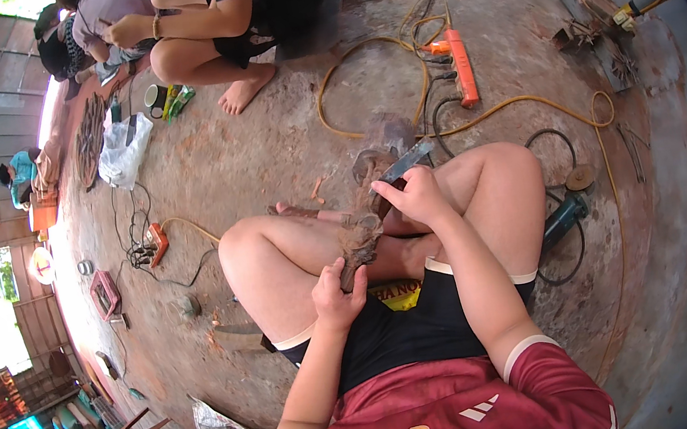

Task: The person sits cross-legged on the floor and carves a piece of wood using a small knife. They hold the wood in their left hand and carefully shape it with the knife in their right hand, occasionally rotating the piece to work on different sides.

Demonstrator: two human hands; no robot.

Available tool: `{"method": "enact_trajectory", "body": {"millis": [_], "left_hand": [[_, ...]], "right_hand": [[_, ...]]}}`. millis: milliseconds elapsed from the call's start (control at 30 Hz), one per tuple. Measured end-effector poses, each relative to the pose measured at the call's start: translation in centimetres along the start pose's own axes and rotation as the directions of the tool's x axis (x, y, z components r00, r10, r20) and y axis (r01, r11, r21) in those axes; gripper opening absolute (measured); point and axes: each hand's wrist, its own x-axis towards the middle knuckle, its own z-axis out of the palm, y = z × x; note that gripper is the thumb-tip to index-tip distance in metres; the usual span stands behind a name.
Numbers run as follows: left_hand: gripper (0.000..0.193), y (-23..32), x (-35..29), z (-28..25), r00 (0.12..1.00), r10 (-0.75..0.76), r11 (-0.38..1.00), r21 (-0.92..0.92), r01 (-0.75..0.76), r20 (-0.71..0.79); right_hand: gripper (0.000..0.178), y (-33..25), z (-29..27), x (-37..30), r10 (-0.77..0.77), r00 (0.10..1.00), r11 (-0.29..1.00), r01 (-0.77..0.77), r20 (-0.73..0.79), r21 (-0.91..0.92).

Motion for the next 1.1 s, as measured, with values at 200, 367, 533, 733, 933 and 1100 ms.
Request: {"method": "enact_trajectory", "body": {"millis": [200, 367, 533, 733, 933, 1100], "left_hand": [[0.042, 0.5, -0.4, 0.5, 0.992, 0.113, 0.994, 0.006, -0.113, 0.049], [0.041, 0.7, -0.4, 0.6, 0.988, 0.148, 0.989, 0.007, -0.148, 0.044], [0.041, 0.8, -0.5, 0.5, 0.99, 0.123, 0.992, -0.003, -0.123, 0.067], [0.041, 0.7, -0.8, 0.6, 0.984, 0.15, 0.988, 0.01, -0.152, 0.1], [0.042, 0.8, -0.5, 0.7, 0.977, 0.201, 0.979, 0.031, -0.204, 0.065], [0.041, 1.0, -0.5, 0.7, 0.983, 0.168, 0.984, 0.045, -0.171, 0.073]], "right_hand": [[0.03, -0.6, -0.4, -0.3, 0.098, 0.995, 0.995, -0.098, -0.022, 0.002], [0.03, -0.6, -0.6, -0.5, 0.097, 0.995, 0.995, -0.097, -0.03, -0.027], [0.029, -0.7, -0.6, -0.5, 0.117, 0.992, 0.993, -0.119, -0.045, -0.03], [0.028, -0.4, -0.2, -0.5, 0.087, 0.99, 0.992, -0.095, -0.11, -0.078], [0.03, -1.1, -0.8, -0.6, 0.095, 0.993, 0.992, -0.1, -0.074, -0.078], [0.032, -0.6, -0.5, -0.6, 0.072, 0.994, 0.992, -0.079, -0.079, -0.1]]}}
